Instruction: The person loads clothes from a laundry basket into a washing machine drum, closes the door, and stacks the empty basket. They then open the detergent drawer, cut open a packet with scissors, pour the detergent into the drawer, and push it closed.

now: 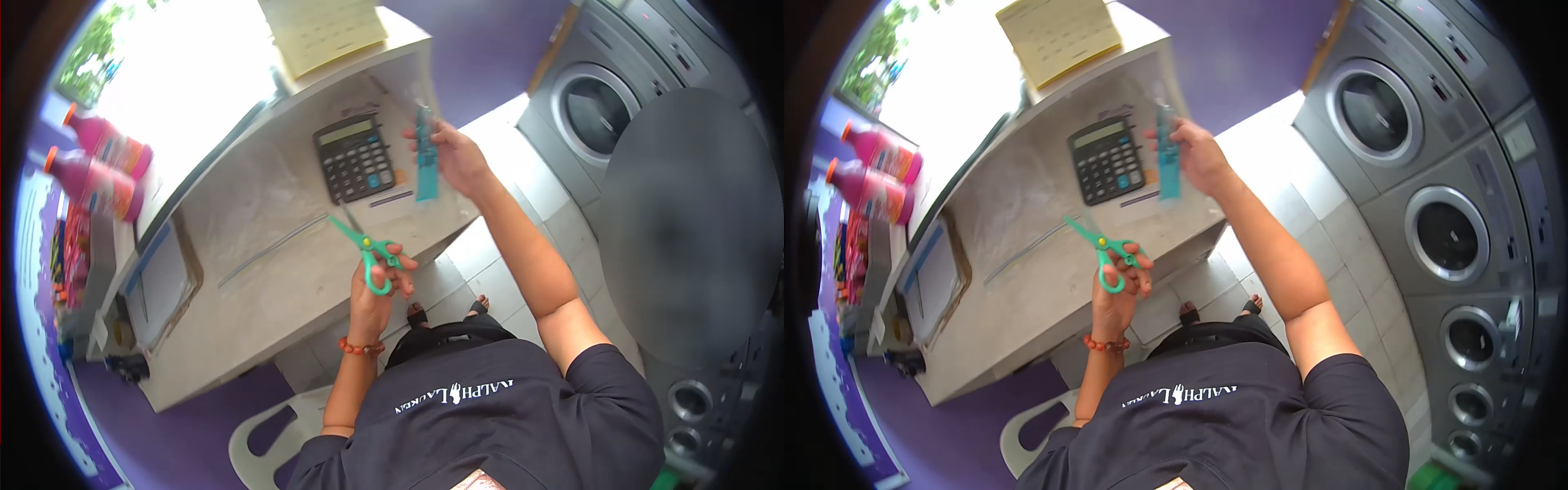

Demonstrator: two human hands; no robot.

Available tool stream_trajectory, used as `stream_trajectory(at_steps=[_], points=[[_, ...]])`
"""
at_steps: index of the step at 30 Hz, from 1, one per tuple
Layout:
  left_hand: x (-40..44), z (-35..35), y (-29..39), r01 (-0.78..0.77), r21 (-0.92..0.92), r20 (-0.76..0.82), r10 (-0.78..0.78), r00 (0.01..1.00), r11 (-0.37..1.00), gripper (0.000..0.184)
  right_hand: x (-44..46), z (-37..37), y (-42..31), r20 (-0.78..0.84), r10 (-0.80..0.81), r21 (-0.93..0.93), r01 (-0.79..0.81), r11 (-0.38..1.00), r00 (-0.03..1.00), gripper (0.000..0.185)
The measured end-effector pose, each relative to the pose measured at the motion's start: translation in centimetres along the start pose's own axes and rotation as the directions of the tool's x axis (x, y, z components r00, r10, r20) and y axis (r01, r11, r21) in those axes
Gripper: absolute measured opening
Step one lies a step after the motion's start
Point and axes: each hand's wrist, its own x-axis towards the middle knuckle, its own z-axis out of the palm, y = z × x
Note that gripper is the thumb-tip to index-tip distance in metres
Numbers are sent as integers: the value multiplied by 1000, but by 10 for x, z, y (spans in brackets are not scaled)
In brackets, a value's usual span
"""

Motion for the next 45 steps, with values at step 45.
stream_trajectory(at_steps=[45], points=[[-51, 900, -589, -524, 237, 825, -454, -335, 818, 26, -946, -457, -399, -719, -692, -693, -9, 721, -69, 28]])
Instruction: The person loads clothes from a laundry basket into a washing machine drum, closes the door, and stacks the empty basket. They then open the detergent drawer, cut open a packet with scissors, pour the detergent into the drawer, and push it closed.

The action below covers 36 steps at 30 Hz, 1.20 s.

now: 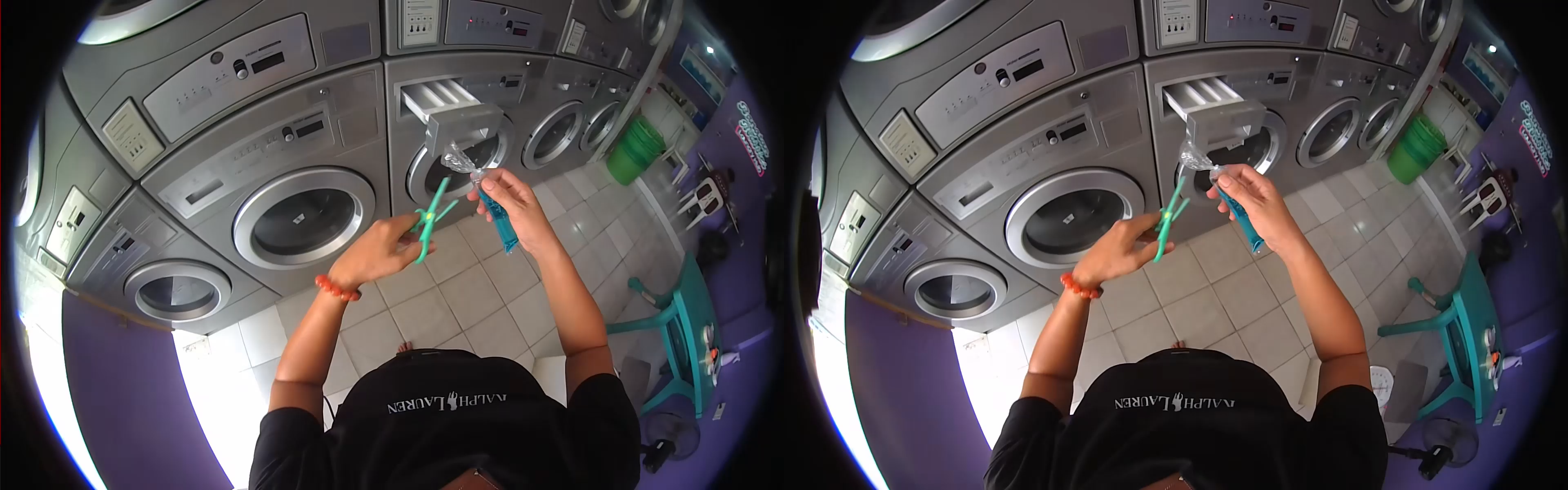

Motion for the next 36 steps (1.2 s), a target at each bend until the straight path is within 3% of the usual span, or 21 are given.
stream_trajectory(at_steps=[3, 4, 7, 11, 14, 18, 21, 27, 29, 34, 36], points=[[57, -20, -12, 54, 77, 133, -64, 989, 996, 25, 40, -8, 2, 19, 31, 0, -31, 1000, 999, 26], [72, -19, -26, -10, -71, 85, 16, 996, 997, 23, 52, -11, 3, 41, 38, -25, -37, 999, 998, 25], [109, -30, -38, -43, 13, 70, 42, 997, 999, 20, 91, -27, 14, 95, 39, -92, -31, 995, 995, 25], [154, -44, -56, -94, -33, 3, 94, 996, 995, 18, 143, -45, 21, 173, 63, -209, -26, 978, 983, 29], [188, -66, -51, -64, 220, 58, 52, 997, 973, 23, 189, -65, 25, 234, 62, -262, 2, 965, 970, 31], [245, -81, -71, 1, 299, 0, -1, 1000, 954, 25, 255, -99, 21, 375, 70, -203, 9, 979, 924, 30], [287, -87, -90, -48, 299, -54, 67, 996, 953, 25, 301, -121, 21, 451, 78, -129, -21, 991, 889, 30], [343, -93, -110, 57, 276, -112, -27, 993, 959, 23, 383, -153, 33, 569, 150, -109, -107, 988, 809, 29], [354, -97, -115, 167, 349, -94, -143, 985, 922, 20, 405, -159, 41, 595, 175, -112, -136, 984, 784, 29], [362, -102, -135, 222, 289, -93, -203, 975, 931, 20, 434, -162, 60, 670, 264, -138, -233, 963, 694, 28], [357, -105, -144, 223, 310, -86, -207, 975, 924, 20, 445, -161, 84, 692, 246, -181, -167, 969, 679, 27]])
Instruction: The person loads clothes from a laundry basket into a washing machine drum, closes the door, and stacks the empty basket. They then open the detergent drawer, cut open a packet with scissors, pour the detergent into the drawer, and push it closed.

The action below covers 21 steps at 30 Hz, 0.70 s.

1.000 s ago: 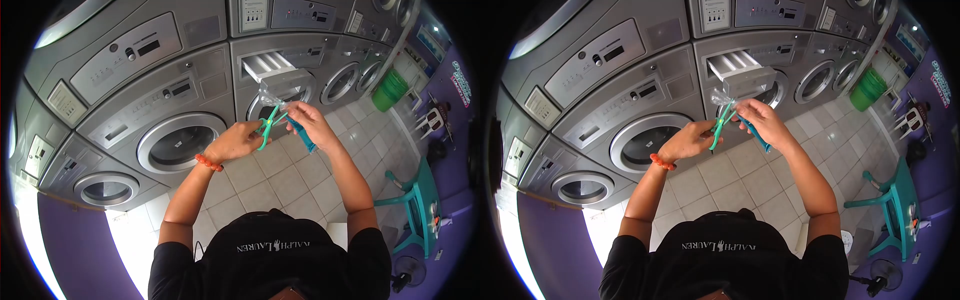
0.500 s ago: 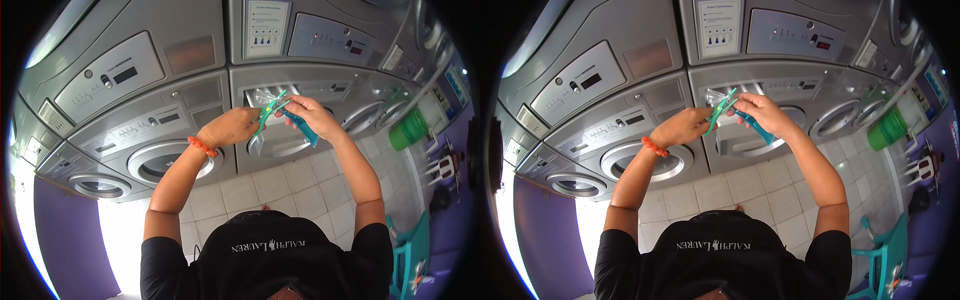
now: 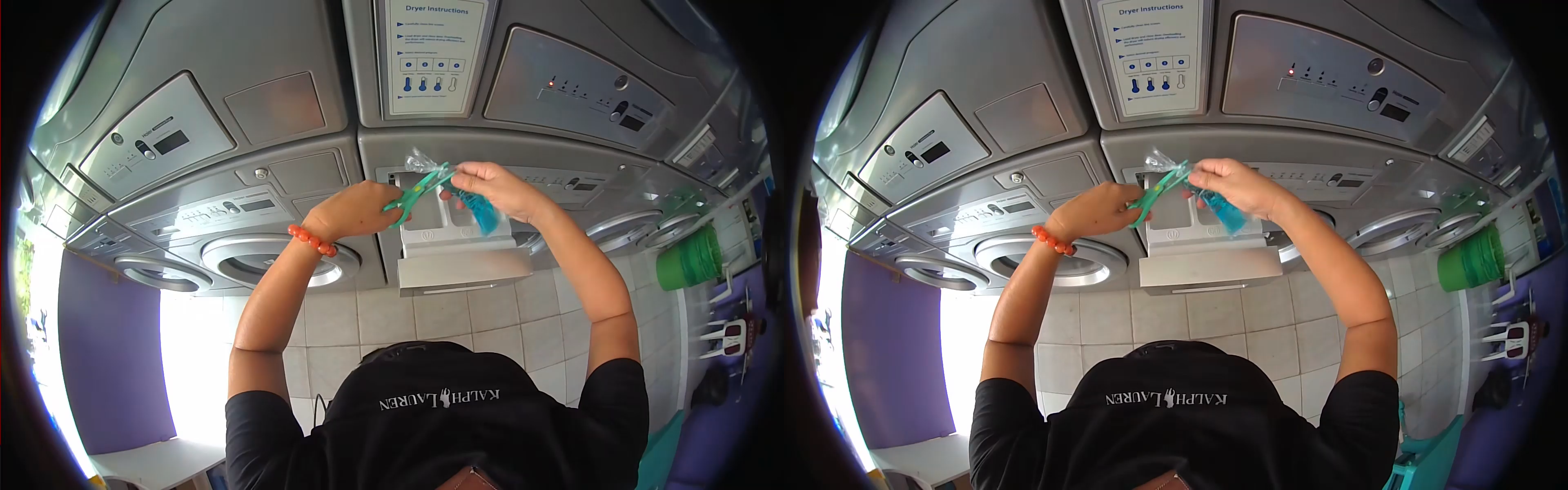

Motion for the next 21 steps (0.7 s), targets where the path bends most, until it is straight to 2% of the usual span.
stream_trajectory(at_steps=[1, 2, 3, 5, 6, 7, 8, 9, 10, 11, 13, 15, 16, 17, 18, 20, 21], points=[[-3, 0, -4, 54, 129, -8, -54, 999, 990, 22, 7, -2, 12, 18, -17, -80, 19, 997, 1000, 27], [-7, 1, -9, 105, 255, -19, -104, 994, 961, 24, 11, 2, 20, -38, -2, -163, -4, 987, 999, 28], [-11, 1, -15, 105, 253, -9, -106, 994, 962, 24, 15, 7, 26, -39, 3, -154, -9, 988, 999, 28], [-19, 1, -25, 183, 208, 2, -187, 982, 961, 28, 21, 20, 34, -189, -183, -580, 40, 814, 965, 31], [-24, 0, -27, 182, 206, 13, -188, 982, 962, 28, 24, 27, 36, -227, -160, -600, -8, 800, 961, 35], [-30, -1, -27, 251, 168, 23, -259, 966, 953, 28, 27, 33, 39, -230, -154, -594, -13, 804, 961, 35], [-36, -2, -28, 320, 132, 35, -327, 945, 938, 28, 30, 40, 41, -211, -299, -768, 32, 640, 931, 36], [-42, -1, -33, 317, 133, 42, -325, 945, 939, 28, 31, 45, 42, -157, -432, -899, 53, 435, 888, 36], [-49, 2, -39, 350, 106, 33, -355, 934, 931, 28, 30, 49, 41, -158, -493, -898, 83, 433, 855, 36], [-55, 6, -44, 382, 76, 26, -385, 923, 921, 29, 29, 47, 41, -166, -488, -896, 77, 438, 857, 36], [-66, 10, -50, 382, 3, 61, -382, 922, 924, 26, 22, 33, 40, -214, -503, -777, 166, 607, 837, 33], [-76, 18, -50, 388, -76, 94, -381, 920, 918, 24, -1, 24, 34, -260, -507, -757, 152, 635, 821, 31], [-80, 23, -48, 299, -344, 46, -302, 952, 890, 22, -14, 19, 32, -324, -388, -726, 37, 687, 863, 32], [-81, 28, -46, 178, -582, -24, -236, 971, 794, 21, -25, 17, 31, -382, -263, -687, -82, 722, 886, 33], [-81, 32, -45, 180, -585, -20, -237, 971, 791, 21, -34, 16, 32, -382, -258, -686, -86, 722, 888, 33], [-80, 41, -45, 117, -686, -100, -253, 962, 718, 19, -47, 16, 32, -469, -39, -662, -322, 677, 882, 40], [-79, 44, -43, 82, -729, -138, -263, 955, 679, 18, -47, 15, 37, -468, -38, -662, -322, 677, 883, 40]])
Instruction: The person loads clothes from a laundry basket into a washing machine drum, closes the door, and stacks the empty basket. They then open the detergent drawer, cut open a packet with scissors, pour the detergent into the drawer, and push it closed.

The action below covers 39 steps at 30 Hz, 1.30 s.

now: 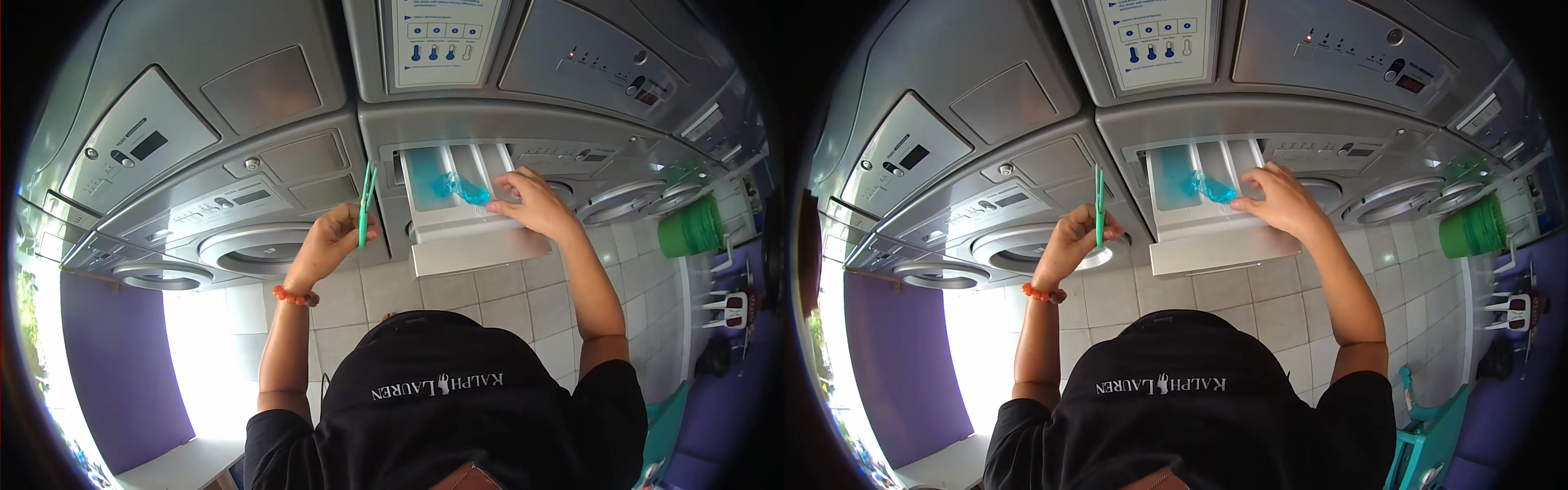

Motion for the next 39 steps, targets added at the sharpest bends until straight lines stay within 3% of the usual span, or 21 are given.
stream_trajectory(at_steps=[2, 6, 8, 13, 15, 17, 20, 22, 24, 26, 30, 32, 36, 39], points=[[3, 10, 6, -33, 13, -32, 33, 999, 999, 18, 1, 9, 6, -37, -95, -64, 93, 994, 995, 45], [12, 24, 14, -107, 67, -93, 112, 989, 992, 17, -4, 13, -8, -119, -31, -12, 30, 999, 992, 38], [15, 29, 19, -126, 34, -84, 128, 988, 991, 17, -4, 13, -10, -94, -127, 79, 134, 988, 987, 28], [21, 42, 30, -130, 68, -49, 133, 990, 989, 18, 1, 17, -4, -153, -271, -13, 272, 962, 950, 16], [31, 54, 38, -267, 43, -82, 270, 959, 963, 19, 6, 13, -16, -210, -294, -19, 296, 955, 933, 14], [43, 65, 40, -278, 56, -106, 282, 953, 959, 20, 8, 3, -32, -137, -251, 169, 272, 947, 958, 12], [63, 78, 37, -316, 163, -159, 341, 927, 935, 23, 8, -10, -61, -53, -199, 257, 206, 944, 978, 15], [71, 84, 37, -355, 371, -245, 459, 854, 858, 29, 14, -7, -60, -63, -203, 327, 212, 921, 977, 14], [75, 83, 37, -360, 356, -256, 460, 850, 862, 29, 22, -2, -55, -72, -205, 397, 217, 892, 976, 13], [78, 81, 36, -347, 282, -272, 421, 865, 894, 27, 28, 4, -49, -39, -198, 736, 162, 657, 979, 16], [79, 74, 37, -303, 286, -292, 383, 876, 909, 26, 23, 15, -46, -146, -294, 735, 302, 607, 945, 18], [82, 73, 31, -277, 284, -284, 356, 890, 918, 26, 16, 17, -48, -203, -361, 463, 415, 783, 910, 22], [83, 75, 23, -309, 230, -291, 368, 883, 923, 25, 16, 22, -50, -234, -278, 462, 358, 812, 932, 24], [74, 75, 30, -272, 264, -329, 351, 877, 925, 27, 13, 14, -57, -156, -198, 497, 250, 831, 968, 23]])
